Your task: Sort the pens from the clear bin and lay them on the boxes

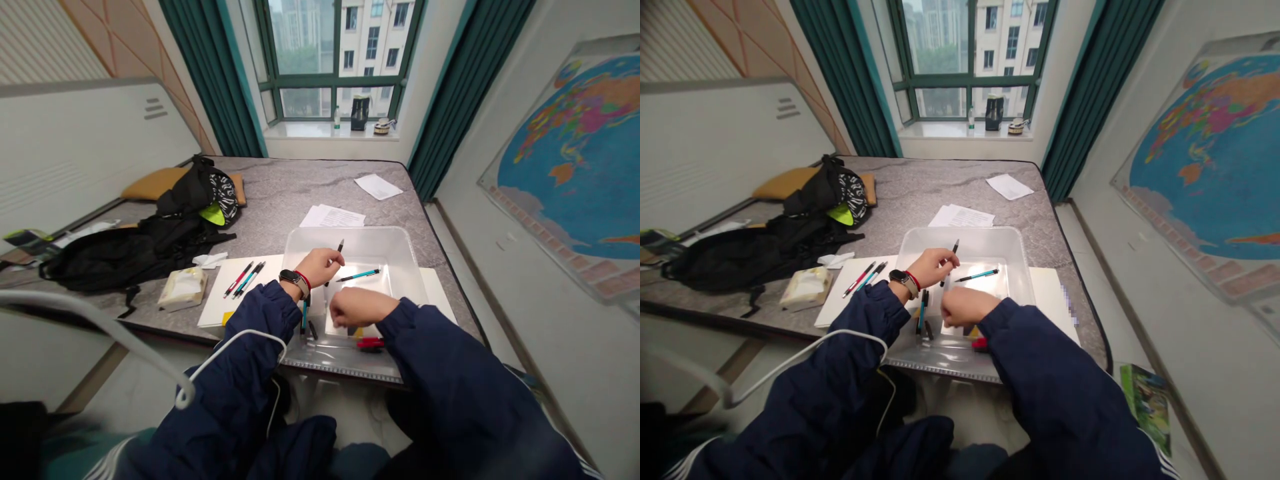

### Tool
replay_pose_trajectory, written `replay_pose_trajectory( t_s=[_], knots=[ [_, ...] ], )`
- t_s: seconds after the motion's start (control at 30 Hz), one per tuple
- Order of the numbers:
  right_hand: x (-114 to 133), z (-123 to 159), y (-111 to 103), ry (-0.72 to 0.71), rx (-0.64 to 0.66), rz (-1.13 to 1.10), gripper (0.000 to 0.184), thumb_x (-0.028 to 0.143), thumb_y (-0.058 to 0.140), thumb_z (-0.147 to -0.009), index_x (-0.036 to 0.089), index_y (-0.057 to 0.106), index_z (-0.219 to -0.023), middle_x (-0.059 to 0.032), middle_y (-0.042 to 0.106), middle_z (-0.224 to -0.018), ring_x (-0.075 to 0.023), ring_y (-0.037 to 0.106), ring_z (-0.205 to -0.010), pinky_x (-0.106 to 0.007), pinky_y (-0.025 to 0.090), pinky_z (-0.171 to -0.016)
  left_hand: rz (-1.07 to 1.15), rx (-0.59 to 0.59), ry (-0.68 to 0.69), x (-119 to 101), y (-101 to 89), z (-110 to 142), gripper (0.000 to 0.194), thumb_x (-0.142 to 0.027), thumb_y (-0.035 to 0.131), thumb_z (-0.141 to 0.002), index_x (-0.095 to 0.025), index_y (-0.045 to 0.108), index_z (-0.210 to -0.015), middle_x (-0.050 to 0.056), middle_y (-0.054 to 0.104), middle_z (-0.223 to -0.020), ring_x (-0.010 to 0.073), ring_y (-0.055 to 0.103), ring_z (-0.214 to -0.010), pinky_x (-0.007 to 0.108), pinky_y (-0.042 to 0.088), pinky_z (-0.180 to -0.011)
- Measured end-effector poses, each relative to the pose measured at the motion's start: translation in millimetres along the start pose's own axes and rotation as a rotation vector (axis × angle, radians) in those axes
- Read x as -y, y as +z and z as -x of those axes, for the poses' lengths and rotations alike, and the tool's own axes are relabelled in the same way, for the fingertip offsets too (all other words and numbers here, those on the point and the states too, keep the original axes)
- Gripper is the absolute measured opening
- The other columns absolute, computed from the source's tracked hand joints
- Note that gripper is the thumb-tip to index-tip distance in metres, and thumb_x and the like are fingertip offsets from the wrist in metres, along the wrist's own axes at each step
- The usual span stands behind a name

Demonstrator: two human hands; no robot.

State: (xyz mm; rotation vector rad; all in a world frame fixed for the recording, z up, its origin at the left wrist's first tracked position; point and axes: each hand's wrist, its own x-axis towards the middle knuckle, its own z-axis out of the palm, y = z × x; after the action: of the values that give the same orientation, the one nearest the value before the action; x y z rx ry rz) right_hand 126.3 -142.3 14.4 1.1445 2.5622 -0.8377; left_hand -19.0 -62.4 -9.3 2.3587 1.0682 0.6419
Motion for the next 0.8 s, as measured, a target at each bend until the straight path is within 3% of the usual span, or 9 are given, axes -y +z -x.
replay_pose_trajectory(
  t_s=[0.1,0.2,0.43,0.63,0.8],
  knots=[
    [-30.6,22.1,-14.5,0.128,-0.232,-0.179,0.017,0.021,0.059,-0.084,0.017,0.076,-0.087,-0.0041,0.075,-0.079,-0.0152,0.065,-0.071,-0.023,0.042,-0.066,0.009,-0.018,0.033,-3.6,-2.0,0.5,0.025,-0.017,0.050,-0.081,-0.017,0.074,-0.088,0.004,0.073,-0.088,0.0142,0.062,-0.072,0.026,0.051,-0.075],
    [-46.3,33.2,-13.3,0.221,-0.344,-0.161,0.014,0.023,0.063,-0.083,0.017,0.076,-0.082,-0.0049,0.074,-0.078,-0.0168,0.064,-0.072,-0.024,0.040,-0.065,0.011,-0.022,0.015,-4.5,-2.8,-0.4,0.026,-0.017,0.048,-0.082,-0.017,0.073,-0.089,0.004,0.072,-0.088,0.0144,0.062,-0.072,0.027,0.051,-0.076],
    [-41.0,34.2,-7.3,0.180,-0.622,-0.157,0.018,0.028,0.059,-0.090,0.017,0.073,-0.091,-0.0061,0.073,-0.086,-0.0161,0.063,-0.077,-0.025,0.039,-0.070,0.028,-0.037,0.062,-3.0,-2.3,0.1,0.027,-0.014,0.047,-0.081,-0.016,0.073,-0.087,0.003,0.072,-0.084,0.0145,0.062,-0.073,0.026,0.049,-0.075],
    [-38.8,30.4,1.4,0.163,-0.399,-0.124,0.014,0.024,0.061,-0.088,0.016,0.073,-0.088,-0.0052,0.073,-0.081,-0.0142,0.064,-0.071,-0.024,0.040,-0.069,-0.005,-0.016,0.041,2.9,-1.0,-3.9,0.028,-0.015,0.046,-0.079,-0.016,0.073,-0.085,0.003,0.072,-0.083,0.0147,0.061,-0.072,0.026,0.048,-0.074],
    [-44.0,26.4,8.0,0.312,0.020,-0.097,0.011,0.020,0.068,-0.081,0.014,0.072,-0.073,-0.0055,0.072,-0.068,-0.0140,0.065,-0.062,-0.024,0.043,-0.064,-0.002,-0.001,0.002,7.0,0.0,-10.5,0.029,-0.016,0.046,-0.079,-0.016,0.074,-0.087,0.003,0.072,-0.081,0.0142,0.061,-0.069,0.025,0.048,-0.072]
  ],
)
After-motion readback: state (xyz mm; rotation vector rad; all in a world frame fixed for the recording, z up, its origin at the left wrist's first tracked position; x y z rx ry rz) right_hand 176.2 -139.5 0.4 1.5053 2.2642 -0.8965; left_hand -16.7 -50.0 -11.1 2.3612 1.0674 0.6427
